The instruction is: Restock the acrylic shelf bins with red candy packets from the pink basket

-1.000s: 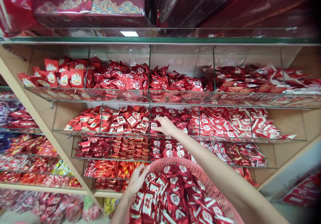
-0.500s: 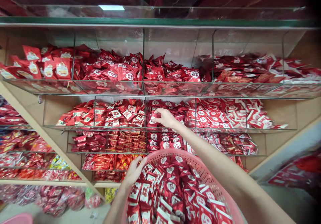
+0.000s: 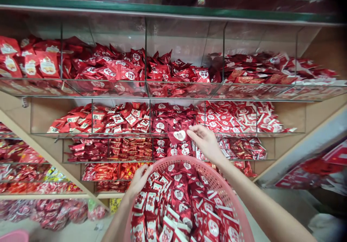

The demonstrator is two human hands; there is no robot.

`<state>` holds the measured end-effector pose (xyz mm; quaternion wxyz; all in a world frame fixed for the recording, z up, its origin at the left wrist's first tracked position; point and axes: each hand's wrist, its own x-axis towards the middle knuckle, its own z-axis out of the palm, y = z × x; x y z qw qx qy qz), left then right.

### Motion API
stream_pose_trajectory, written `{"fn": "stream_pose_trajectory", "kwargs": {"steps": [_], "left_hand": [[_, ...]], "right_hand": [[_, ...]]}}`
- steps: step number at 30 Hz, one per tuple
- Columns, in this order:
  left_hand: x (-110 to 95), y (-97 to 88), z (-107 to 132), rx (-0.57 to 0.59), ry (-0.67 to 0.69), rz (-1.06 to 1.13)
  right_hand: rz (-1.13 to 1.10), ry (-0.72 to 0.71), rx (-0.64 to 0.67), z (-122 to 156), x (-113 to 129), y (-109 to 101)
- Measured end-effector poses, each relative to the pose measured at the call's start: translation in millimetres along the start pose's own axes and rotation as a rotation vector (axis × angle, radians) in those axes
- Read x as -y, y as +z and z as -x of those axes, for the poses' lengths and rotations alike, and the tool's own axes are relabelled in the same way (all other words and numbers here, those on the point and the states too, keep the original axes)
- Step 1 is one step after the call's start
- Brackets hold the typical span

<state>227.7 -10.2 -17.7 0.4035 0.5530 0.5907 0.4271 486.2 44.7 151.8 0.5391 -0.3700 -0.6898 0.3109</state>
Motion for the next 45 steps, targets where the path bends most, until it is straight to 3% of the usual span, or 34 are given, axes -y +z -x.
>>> {"fn": "stream_pose_trajectory", "kwargs": {"steps": [3, 6, 9, 12, 24, 30, 33, 36, 40, 42, 45], "left_hand": [[-0.7, -0.8, 0.1, 0.019, -0.014, -0.005], [-1.3, -1.3, -0.1, 0.017, -0.006, -0.019], [0.1, -0.8, -1.0, 0.0, 0.01, -0.021], [3.1, 0.0, -1.8, -0.005, 0.01, -0.008], [7.5, 0.0, -2.4, 0.018, 0.0, 0.029], [6.2, -0.9, -2.5, 0.023, -0.021, 0.049], [6.0, -0.8, -2.0, 0.02, -0.015, 0.044], [6.2, -0.3, -1.4, 0.026, -0.027, 0.044], [4.8, 0.0, -1.2, 0.021, -0.027, 0.047], [3.3, -0.2, -1.3, 0.02, -0.018, 0.049], [0.9, -0.7, -1.7, 0.018, -0.004, 0.04]], "right_hand": [[-0.008, 0.181, 0.007, 45.0, -17.6, -23.6], [-0.02, 0.407, 0.093, 85.3, -54.6, -38.0], [-0.02, 0.599, 0.146, 116.5, -91.7, -42.3], [-0.006, 0.694, 0.16, 135.2, -113.5, -39.7], [-0.104, 0.807, 0.172, 148.9, -128.1, -20.2], [-0.176, 0.838, 0.095, 150.1, -127.4, -11.7], [-0.07, 0.856, 0.141, 149.9, -130.8, -8.3], [0.289, 0.766, 0.246, 149.1, -130.5, -8.6], [0.87, 0.449, 0.327, 143.7, -114.9, -12.9], [1.003, 0.336, 0.388, 140.3, -102.3, -13.4], [1.014, 0.095, 0.494, 138.3, -87.6, -10.6]]}}
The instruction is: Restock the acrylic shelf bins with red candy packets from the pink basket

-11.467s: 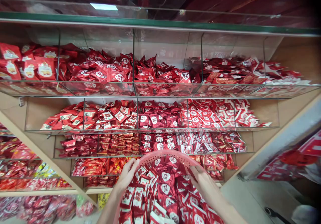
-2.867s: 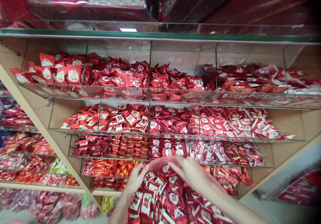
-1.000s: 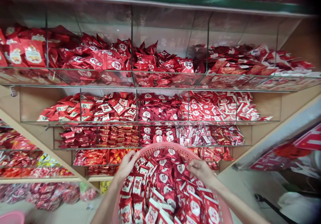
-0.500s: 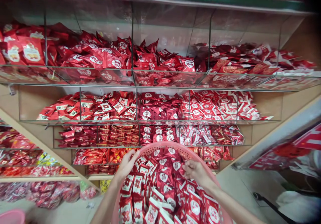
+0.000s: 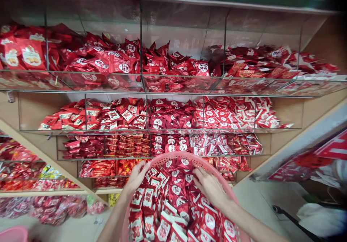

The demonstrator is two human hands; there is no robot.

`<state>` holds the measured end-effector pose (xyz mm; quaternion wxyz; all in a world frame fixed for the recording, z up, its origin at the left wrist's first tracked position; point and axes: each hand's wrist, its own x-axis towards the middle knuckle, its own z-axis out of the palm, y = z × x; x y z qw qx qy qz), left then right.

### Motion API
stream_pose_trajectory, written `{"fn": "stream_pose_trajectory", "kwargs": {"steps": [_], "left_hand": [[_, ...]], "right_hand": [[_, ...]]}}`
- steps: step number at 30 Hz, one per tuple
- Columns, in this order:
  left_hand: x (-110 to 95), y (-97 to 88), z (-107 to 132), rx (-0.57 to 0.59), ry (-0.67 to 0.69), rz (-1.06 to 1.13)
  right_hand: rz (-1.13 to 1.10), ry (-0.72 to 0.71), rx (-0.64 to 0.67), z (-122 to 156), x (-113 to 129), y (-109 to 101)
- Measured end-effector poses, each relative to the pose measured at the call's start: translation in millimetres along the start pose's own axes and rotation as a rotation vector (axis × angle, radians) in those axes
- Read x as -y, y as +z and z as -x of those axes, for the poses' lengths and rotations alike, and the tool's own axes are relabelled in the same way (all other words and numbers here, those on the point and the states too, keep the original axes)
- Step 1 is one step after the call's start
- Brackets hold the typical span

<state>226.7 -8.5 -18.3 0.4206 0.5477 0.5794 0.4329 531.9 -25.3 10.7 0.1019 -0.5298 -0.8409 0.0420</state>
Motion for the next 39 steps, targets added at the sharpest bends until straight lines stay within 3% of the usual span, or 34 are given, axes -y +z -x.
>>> {"fn": "stream_pose_trajectory", "kwargs": {"steps": [2, 4, 10, 22, 26, 30, 33, 35, 39], "left_hand": [[-0.9, -0.1, -0.4, -0.003, 0.003, -0.017], [-0.8, 0.1, -0.6, -0.005, 0.004, -0.028], [3.6, 0.5, -0.6, -0.01, -0.014, -0.034], [6.1, 0.8, 0.1, -0.02, 0.013, -0.051], [5.0, 1.5, 0.1, -0.023, 0.0, -0.04], [5.5, 1.6, -0.6, -0.031, 0.011, -0.042], [6.5, 1.6, -0.5, -0.034, 0.014, -0.036], [7.5, 1.8, -0.3, -0.046, 0.021, -0.028], [9.5, 2.1, -0.4, -0.068, 0.029, -0.027]], "right_hand": [[0.029, -0.154, -0.034, 0.9, 3.8, 0.2], [0.068, -0.208, -0.047, 1.4, 3.6, 6.1], [0.144, -0.179, -0.073, 1.5, -7.4, 25.2], [0.183, -0.157, -0.09, -5.7, -6.9, 25.4], [0.082, -0.202, -0.105, -13.1, 3.5, -3.9], [-0.122, -0.288, -0.205, -42.6, 20.3, -61.2], [-0.25, -0.327, -0.346, -86.8, 34.0, -100.0], [-0.281, -0.339, -0.402, -124.6, 42.5, -115.3], [-0.289, -0.348, -0.304, -198.9, 58.5, -118.7]]}}
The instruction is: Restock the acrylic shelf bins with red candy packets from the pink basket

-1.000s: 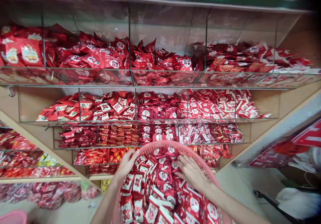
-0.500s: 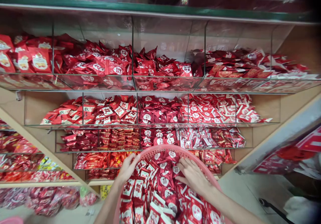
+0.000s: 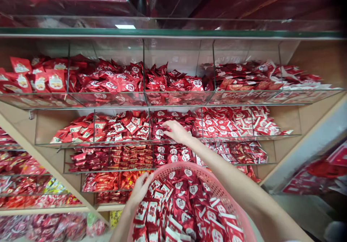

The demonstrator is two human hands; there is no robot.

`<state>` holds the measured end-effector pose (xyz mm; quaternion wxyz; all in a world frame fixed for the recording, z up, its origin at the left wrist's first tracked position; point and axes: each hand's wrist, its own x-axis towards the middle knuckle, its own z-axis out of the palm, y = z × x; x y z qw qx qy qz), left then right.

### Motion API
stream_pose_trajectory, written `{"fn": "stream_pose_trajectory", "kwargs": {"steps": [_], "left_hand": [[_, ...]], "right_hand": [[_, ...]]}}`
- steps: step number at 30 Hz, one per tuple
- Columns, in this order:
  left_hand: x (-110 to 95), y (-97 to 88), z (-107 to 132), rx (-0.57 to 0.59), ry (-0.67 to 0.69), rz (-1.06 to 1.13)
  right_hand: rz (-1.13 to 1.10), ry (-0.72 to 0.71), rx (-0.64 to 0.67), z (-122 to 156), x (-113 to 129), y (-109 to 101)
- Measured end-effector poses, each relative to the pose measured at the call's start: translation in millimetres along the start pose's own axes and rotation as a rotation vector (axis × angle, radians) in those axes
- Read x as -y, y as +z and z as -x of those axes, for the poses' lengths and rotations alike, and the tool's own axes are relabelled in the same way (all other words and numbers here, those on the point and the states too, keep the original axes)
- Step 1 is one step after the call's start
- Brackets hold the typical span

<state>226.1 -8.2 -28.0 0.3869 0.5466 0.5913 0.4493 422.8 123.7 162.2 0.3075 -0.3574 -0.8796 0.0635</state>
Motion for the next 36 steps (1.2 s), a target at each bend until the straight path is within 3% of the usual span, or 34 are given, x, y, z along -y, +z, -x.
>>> {"fn": "stream_pose_trajectory", "kwargs": {"steps": [5, 21, 32, 36], "left_hand": [[0.1, -0.2, -0.2, -0.005, -0.011, -0.019], [-1.8, -3.7, -1.3, 0.041, -0.021, -0.022], [-7.1, -1.8, 1.2, 0.025, 0.005, -0.024], [-10.2, -0.9, 2.3, 0.029, -0.01, -0.024]], "right_hand": [[0.012, 0.004, 0.196, -41.4, -6.3, 27.5], [0.038, -0.015, 0.288, -52.0, -4.9, 34.4], [0.113, -0.051, 0.094, -28.6, 3.0, 9.9], [-0.031, -0.035, -0.175, 0.1, 11.8, -13.9]]}}
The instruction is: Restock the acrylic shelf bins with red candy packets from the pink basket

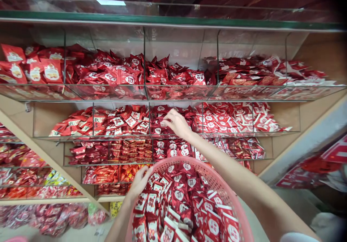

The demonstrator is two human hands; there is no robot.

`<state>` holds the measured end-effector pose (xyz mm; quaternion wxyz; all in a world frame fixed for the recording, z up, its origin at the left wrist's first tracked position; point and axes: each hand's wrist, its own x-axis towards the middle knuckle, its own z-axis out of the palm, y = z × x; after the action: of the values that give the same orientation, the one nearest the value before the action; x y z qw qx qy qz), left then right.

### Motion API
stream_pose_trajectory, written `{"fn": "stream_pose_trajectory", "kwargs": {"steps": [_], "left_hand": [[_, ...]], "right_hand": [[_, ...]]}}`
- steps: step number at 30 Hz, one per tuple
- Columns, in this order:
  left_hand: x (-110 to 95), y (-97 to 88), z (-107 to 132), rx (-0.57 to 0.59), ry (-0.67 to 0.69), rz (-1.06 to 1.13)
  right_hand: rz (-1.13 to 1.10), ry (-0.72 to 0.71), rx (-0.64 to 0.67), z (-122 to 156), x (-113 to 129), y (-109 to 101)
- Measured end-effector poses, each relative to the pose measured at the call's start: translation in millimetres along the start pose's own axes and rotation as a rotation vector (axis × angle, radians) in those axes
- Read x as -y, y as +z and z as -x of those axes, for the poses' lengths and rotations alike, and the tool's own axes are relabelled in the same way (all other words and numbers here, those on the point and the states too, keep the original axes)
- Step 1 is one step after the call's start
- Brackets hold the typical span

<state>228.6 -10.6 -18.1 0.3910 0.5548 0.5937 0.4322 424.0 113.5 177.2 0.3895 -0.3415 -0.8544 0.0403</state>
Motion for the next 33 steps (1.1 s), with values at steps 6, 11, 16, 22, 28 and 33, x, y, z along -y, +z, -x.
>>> {"fn": "stream_pose_trajectory", "kwargs": {"steps": [6, 11, 16, 22, 28, 33], "left_hand": [[3.3, -0.7, -0.3, 0.015, 0.01, -0.042], [9.2, 0.3, -3.0, -0.01, 0.045, -0.048], [12.2, 1.0, -2.8, -0.002, 0.034, -0.03], [11.9, 0.4, -1.8, -0.004, 0.029, -0.062], [11.7, -0.3, -2.2, -0.005, 0.031, -0.081], [7.9, -0.5, -0.1, 0.006, 0.031, -0.06]], "right_hand": [[-0.518, 0.332, -0.146, 93.7, 19.5, -30.5], [-0.784, 0.809, 0.282, 188.9, 12.7, 5.4], [-0.845, 0.967, 0.417, 235.8, 3.1, 44.9], [-0.916, 1.196, 0.56, 246.3, 3.0, 61.1], [-0.908, 1.283, 0.619, 250.2, 0.5, 75.8], [-0.701, 1.174, 0.683, 252.9, 0.6, 86.0]]}}
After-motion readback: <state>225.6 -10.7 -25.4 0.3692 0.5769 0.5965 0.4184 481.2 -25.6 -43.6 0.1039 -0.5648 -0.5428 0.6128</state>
